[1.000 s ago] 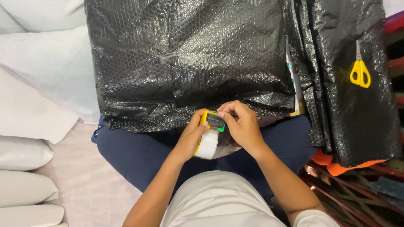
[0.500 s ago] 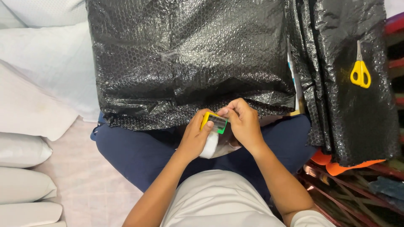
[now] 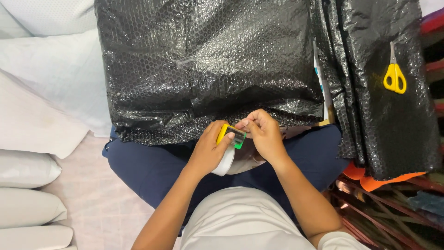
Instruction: Wrapping a pillow in black bubble wrap and securing it with adhesive tape using a tape dispenser and scissors.
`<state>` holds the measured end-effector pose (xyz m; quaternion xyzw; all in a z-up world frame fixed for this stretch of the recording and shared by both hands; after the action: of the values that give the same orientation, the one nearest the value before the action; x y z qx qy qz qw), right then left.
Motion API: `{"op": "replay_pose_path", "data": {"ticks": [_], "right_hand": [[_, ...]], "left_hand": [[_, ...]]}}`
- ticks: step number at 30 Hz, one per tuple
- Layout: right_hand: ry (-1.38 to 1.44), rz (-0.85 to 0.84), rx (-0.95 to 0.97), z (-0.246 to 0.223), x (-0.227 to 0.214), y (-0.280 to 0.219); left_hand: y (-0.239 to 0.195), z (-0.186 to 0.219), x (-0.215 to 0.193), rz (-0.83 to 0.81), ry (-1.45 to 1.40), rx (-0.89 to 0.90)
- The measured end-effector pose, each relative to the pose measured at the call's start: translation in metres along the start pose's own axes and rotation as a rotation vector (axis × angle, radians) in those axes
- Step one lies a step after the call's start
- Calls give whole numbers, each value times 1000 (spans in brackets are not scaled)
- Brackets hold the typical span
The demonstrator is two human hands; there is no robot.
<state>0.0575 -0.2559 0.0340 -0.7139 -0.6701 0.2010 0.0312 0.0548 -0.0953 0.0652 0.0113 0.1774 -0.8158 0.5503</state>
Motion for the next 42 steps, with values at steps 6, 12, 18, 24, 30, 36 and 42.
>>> {"op": "replay_pose_path", "data": {"ticks": [6,12,18,24,30,36,42], "right_hand": [[165,-171,44,5,13,-3],[21,-237,-156,0,18,-6],[120,-290,-263,-15,21,-18],[-164,-12,-249,-22,9,-11],[-325,128,-327,-17,-5,-2],[-205,40,-167,-12,2,6],[-112,-120,-38,1,11,13]], "left_hand": [[6,-22,-7,19,-74,-29],[6,-18,-9,9,-84,-47],[5,0,-11,7,-97,-31],[4,-14,-4,-2,-102,-3],[2,-18,4,36,-103,32],[2,-16,2,15,-55,28],[1,-25,3,-44,-100,11]]}}
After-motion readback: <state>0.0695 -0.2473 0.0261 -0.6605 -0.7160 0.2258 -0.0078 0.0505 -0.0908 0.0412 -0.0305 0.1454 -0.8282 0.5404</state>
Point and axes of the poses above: each hand's wrist, its own y-axis towards the middle knuckle, its own x-axis out of the palm, z = x × y, the point moved 10 cm from there along y, towards the middle knuckle, and after that the axes turned 10 degrees about -y, right-handed, at the moved point
